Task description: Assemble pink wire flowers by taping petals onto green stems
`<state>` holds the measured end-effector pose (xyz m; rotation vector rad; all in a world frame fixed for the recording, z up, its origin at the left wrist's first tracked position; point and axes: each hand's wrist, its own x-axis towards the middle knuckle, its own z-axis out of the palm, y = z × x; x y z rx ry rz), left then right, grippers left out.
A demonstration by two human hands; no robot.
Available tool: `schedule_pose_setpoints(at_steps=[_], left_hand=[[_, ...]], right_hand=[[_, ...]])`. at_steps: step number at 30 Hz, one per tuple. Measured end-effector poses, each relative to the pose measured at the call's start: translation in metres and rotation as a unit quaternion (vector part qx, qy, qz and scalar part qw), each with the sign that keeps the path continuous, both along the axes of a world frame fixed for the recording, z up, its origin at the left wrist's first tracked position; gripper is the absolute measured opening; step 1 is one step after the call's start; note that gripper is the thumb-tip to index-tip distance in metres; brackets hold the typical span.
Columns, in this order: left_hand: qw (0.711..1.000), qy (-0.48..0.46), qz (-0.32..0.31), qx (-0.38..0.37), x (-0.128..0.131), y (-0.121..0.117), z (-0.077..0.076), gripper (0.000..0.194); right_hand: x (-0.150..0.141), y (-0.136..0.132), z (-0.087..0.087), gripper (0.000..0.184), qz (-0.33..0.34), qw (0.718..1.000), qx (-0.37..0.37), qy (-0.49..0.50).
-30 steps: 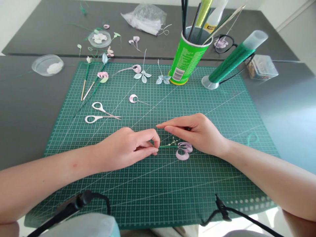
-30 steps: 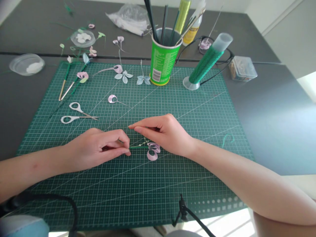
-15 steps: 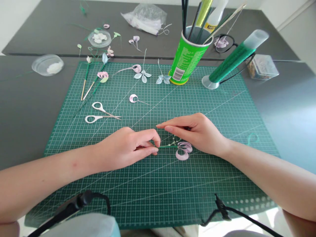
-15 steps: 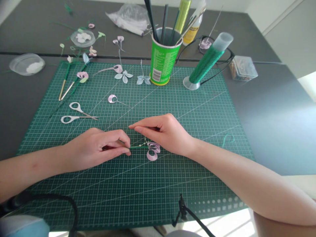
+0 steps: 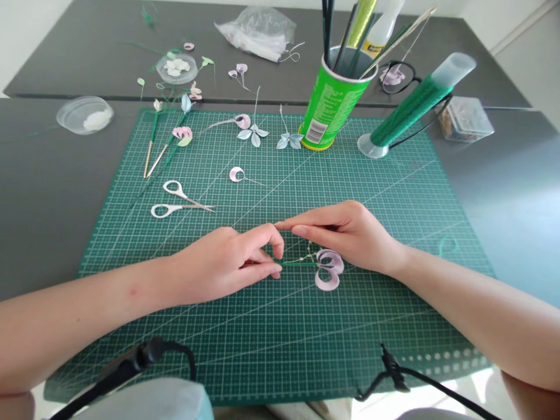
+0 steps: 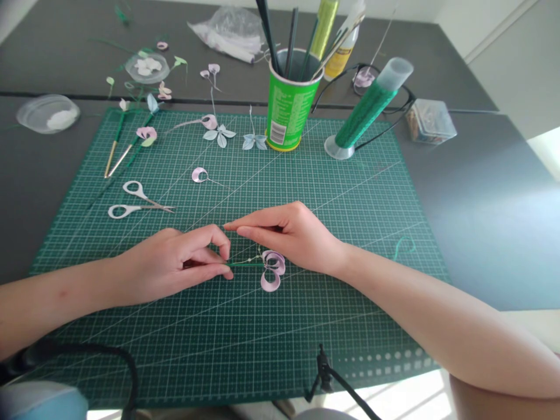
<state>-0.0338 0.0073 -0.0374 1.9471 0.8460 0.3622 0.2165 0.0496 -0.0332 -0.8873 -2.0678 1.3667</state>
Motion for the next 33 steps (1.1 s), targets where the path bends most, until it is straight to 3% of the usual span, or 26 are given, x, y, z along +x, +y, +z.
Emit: schedule_pose_setpoints(at_steps=[9,15,27,33], left_hand=[[1.000,-0.003,-0.020,-0.020,0.001,-0.001,0.000,0.008],[0.998,-0.023,-0.031,0.042,0.000,-0.003,-0.006,0.014],[0.997,-0.003,0.013,0.082,0.001,-0.003,-0.001,0.018],[0.997,-0.007,0.024,0.077,0.001,-0.005,-0.001,0.013]], right_hand=[[-0.001,0.002,-0.005,0.021,0.018,0.999,-0.028,0.034],[0.000,0.002,-0.007,0.021,0.027,0.998,-0.050,0.029],[0.003,0.004,-0.004,0.027,-0.011,0.998,-0.053,-0.037],[0.006,0.011,0.000,0.027,0.012,0.994,-0.084,-0.061]])
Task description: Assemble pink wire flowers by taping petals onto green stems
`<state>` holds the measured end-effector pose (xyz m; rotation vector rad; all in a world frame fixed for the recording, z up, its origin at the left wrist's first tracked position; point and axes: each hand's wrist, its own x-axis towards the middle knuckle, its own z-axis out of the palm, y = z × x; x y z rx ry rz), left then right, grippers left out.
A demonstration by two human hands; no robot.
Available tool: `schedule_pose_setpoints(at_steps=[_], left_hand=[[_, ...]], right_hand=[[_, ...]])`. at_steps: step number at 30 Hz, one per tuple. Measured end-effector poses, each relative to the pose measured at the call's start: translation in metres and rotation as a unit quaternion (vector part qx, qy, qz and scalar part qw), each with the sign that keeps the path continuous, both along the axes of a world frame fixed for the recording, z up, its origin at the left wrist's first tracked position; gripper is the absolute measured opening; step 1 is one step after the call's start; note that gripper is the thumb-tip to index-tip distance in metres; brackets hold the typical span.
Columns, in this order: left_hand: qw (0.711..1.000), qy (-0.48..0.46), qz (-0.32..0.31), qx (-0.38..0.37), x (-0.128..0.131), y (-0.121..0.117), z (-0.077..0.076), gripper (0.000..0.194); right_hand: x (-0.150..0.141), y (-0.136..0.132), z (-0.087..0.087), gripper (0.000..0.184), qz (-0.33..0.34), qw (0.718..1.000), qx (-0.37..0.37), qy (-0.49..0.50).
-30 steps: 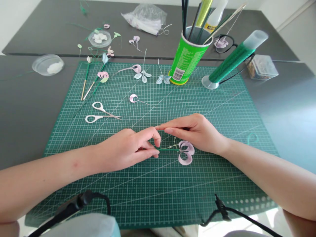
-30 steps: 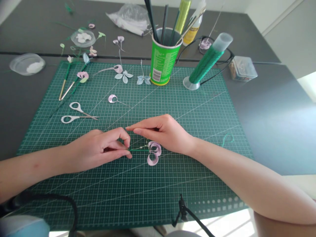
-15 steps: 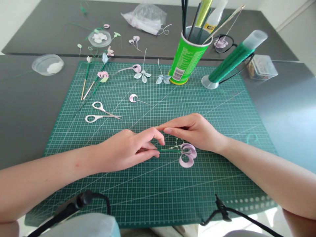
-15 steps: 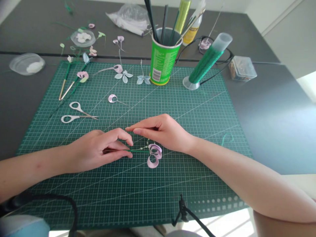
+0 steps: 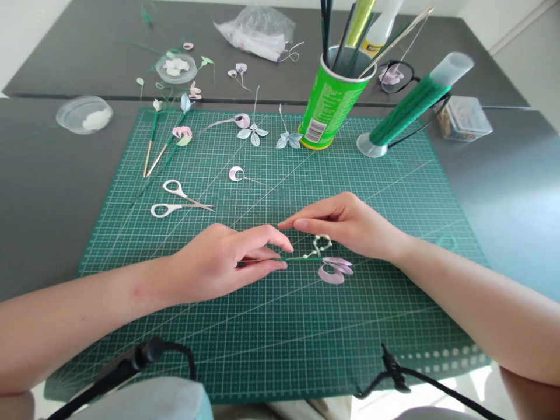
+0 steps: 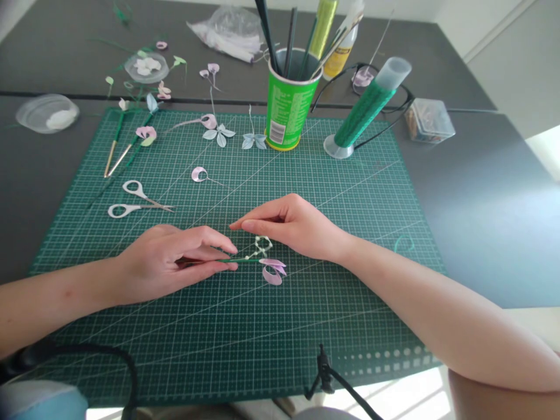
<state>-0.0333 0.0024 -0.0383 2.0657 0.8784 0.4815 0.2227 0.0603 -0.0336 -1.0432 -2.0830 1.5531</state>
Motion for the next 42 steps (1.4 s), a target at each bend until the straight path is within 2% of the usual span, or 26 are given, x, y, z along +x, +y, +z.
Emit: schedule_pose_setpoints(at_steps=[5,10,13,19,23,27,34,42], left_hand=[[1.000,-0.016,0.027,-0.003,0.000,-0.002,0.002,0.009],[0.995,-0.036,0.094,0.023,0.002,-0.003,0.005,0.006],[0.990,-0.046,0.127,0.025,0.004,-0.003,0.009,0.005],[0.982,-0.046,0.179,-0.045,0.008,0.001,0.014,0.009],[0.972,-0.057,0.209,-0.096,0.008,0.002,0.016,0.007],[0.953,-0.090,0.247,-0.150,0.007,0.006,0.016,0.010],[0.949,-0.080,0.258,-0.164,0.007,0.009,0.015,0.014],[0.948,-0.071,0.267,-0.157,0.008,0.011,0.013,0.015]], right_hand=[[0.001,0.000,0.000,0.031,0.025,0.999,-0.022,-0.002],[0.002,-0.001,0.001,0.033,0.046,0.998,-0.045,0.004],[0.004,-0.001,0.000,0.038,0.063,0.998,-0.026,0.009],[0.005,-0.002,-0.001,0.030,0.064,0.998,-0.001,-0.024],[0.004,-0.002,0.002,0.030,0.036,0.998,-0.006,-0.046],[0.003,-0.002,0.004,0.029,0.077,0.996,-0.015,-0.040],[0.004,-0.004,0.004,0.026,0.147,0.989,0.017,0.002],[0.004,-0.006,0.006,0.025,0.179,0.984,-0.008,0.024]])
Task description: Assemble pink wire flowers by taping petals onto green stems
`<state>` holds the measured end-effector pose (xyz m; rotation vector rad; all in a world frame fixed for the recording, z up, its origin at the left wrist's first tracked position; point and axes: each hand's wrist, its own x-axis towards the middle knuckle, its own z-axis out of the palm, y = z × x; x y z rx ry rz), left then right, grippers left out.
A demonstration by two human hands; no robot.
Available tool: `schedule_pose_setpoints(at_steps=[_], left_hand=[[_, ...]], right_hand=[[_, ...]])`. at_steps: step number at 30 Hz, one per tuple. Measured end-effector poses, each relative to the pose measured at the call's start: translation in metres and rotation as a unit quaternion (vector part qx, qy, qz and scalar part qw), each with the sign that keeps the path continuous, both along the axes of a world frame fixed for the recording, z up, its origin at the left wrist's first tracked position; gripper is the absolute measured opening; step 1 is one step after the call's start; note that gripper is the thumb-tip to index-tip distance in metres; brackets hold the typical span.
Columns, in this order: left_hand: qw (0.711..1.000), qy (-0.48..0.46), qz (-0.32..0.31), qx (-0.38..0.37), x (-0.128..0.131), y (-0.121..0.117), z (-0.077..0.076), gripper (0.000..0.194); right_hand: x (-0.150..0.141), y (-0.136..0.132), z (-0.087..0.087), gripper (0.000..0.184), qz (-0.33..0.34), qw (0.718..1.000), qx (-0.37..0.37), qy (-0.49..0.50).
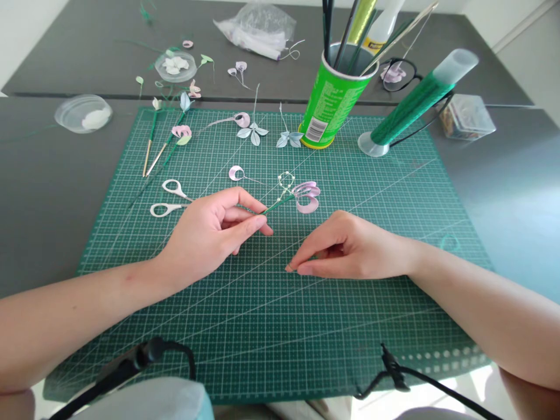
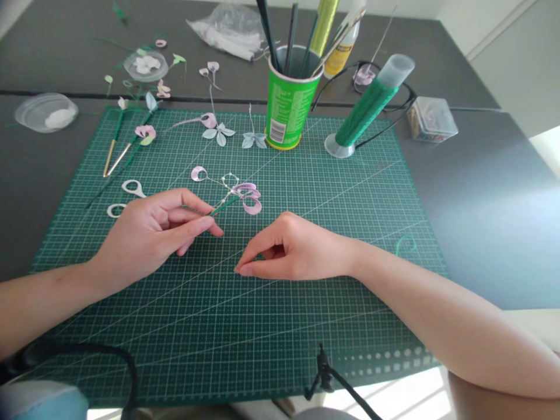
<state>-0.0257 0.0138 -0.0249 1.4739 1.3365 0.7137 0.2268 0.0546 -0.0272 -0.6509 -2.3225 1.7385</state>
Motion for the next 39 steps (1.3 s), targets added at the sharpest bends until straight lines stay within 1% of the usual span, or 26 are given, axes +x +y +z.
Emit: schedule_pose_setpoints(at_steps=[3,6,9,12,14,16,19,21,23,25,28,31,39], left_hand=[[1.000,0.011,0.010,0.007,-0.001,0.002,0.001,0.016],[1.000,0.030,0.006,0.000,-0.002,0.003,0.000,0.015],[0.998,0.044,-0.033,-0.025,-0.002,0.004,-0.003,0.015],[0.995,0.055,-0.075,-0.041,-0.002,0.004,-0.006,0.012],[0.991,0.061,-0.105,-0.052,-0.002,0.004,-0.008,0.009],[0.985,0.059,-0.151,-0.059,-0.002,0.004,-0.008,0.008],[0.969,0.045,-0.237,-0.042,-0.002,0.000,-0.007,0.010],[0.958,0.043,-0.281,-0.037,-0.002,-0.003,-0.006,0.008],[0.951,0.046,-0.302,-0.048,-0.001,-0.006,-0.005,0.007],[0.948,0.047,-0.309,-0.057,-0.001,-0.008,-0.004,0.007],[0.949,0.035,-0.306,-0.066,-0.002,-0.010,-0.003,0.009],[0.951,0.020,-0.299,-0.080,-0.003,-0.011,-0.004,0.009],[0.951,0.014,-0.296,-0.084,-0.002,-0.012,-0.005,0.009]], right_hand=[[0.001,-0.003,0.002,0.022,0.023,0.999,-0.023,0.020],[0.000,-0.008,0.004,0.017,0.044,0.996,-0.043,0.072],[-0.001,-0.014,0.007,0.013,0.053,0.990,-0.042,0.124],[0.000,-0.018,0.010,0.021,0.045,0.986,-0.039,0.159],[0.002,-0.020,0.011,0.030,0.020,0.981,-0.037,0.188],[0.005,-0.020,0.012,0.037,-0.026,0.976,-0.029,0.216],[0.005,-0.019,0.011,0.038,-0.100,0.968,-0.011,0.229],[0.002,-0.019,0.009,0.035,-0.139,0.963,0.000,0.232],[-0.003,-0.019,0.005,0.036,-0.170,0.955,0.009,0.243],[-0.008,-0.020,0.001,0.036,-0.200,0.947,0.019,0.252],[-0.013,-0.020,0.000,0.033,-0.247,0.942,0.037,0.226],[-0.015,-0.018,0.000,0.031,-0.279,0.943,0.060,0.172],[-0.012,-0.015,-0.006,0.012,-0.309,0.939,0.130,0.073]])
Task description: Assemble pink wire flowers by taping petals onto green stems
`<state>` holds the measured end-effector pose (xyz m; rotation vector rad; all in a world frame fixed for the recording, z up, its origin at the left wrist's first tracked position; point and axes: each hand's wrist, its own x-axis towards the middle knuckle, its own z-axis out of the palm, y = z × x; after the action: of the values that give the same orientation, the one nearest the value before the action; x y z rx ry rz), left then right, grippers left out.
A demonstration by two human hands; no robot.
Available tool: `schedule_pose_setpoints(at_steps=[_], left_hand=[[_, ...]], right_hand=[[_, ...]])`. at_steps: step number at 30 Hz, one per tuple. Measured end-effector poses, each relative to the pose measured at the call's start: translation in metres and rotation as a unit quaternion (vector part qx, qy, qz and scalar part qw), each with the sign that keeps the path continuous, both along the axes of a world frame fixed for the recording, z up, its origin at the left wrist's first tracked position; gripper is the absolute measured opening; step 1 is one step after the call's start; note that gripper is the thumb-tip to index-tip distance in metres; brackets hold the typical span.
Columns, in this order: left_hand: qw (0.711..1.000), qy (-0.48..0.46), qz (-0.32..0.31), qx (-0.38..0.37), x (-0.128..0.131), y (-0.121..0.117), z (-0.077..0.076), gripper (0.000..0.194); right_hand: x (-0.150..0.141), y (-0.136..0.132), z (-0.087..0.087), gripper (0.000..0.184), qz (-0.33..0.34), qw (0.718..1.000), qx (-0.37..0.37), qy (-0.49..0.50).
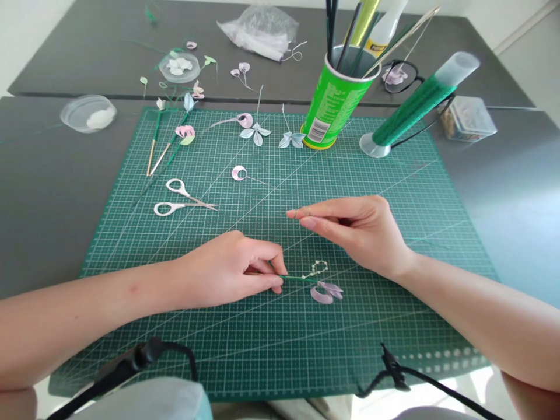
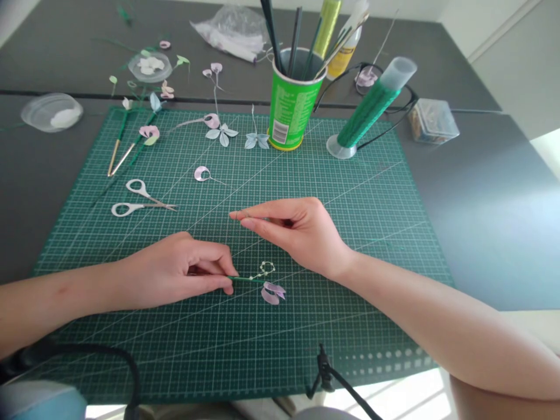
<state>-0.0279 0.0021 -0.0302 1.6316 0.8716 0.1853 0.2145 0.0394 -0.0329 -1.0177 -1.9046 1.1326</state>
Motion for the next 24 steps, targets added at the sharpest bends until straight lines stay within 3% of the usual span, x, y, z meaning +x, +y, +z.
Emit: schedule_pose_setpoints(at_steps=[4,10,16,24], left_hand=[[0.999,-0.008,0.004,0.036,-0.0001,0.0002,-0.0030,0.009],[0.977,-0.032,0.001,0.212,-0.0020,-0.0032,-0.0068,0.009],[0.939,-0.044,0.012,0.342,-0.0060,-0.0084,-0.0043,0.006],[0.918,-0.050,0.054,0.388,-0.0056,-0.0086,-0.0058,0.008]], right_hand=[[0.0011,0.0005,-0.0021,0.014,-0.026,0.998,0.017,-0.051],[0.0030,0.0062,-0.0045,0.019,-0.002,0.997,0.023,-0.075],[0.0024,0.0096,-0.0069,0.019,0.027,0.996,0.028,-0.084],[0.0039,0.0091,-0.0087,0.021,0.046,0.992,0.048,-0.103]])
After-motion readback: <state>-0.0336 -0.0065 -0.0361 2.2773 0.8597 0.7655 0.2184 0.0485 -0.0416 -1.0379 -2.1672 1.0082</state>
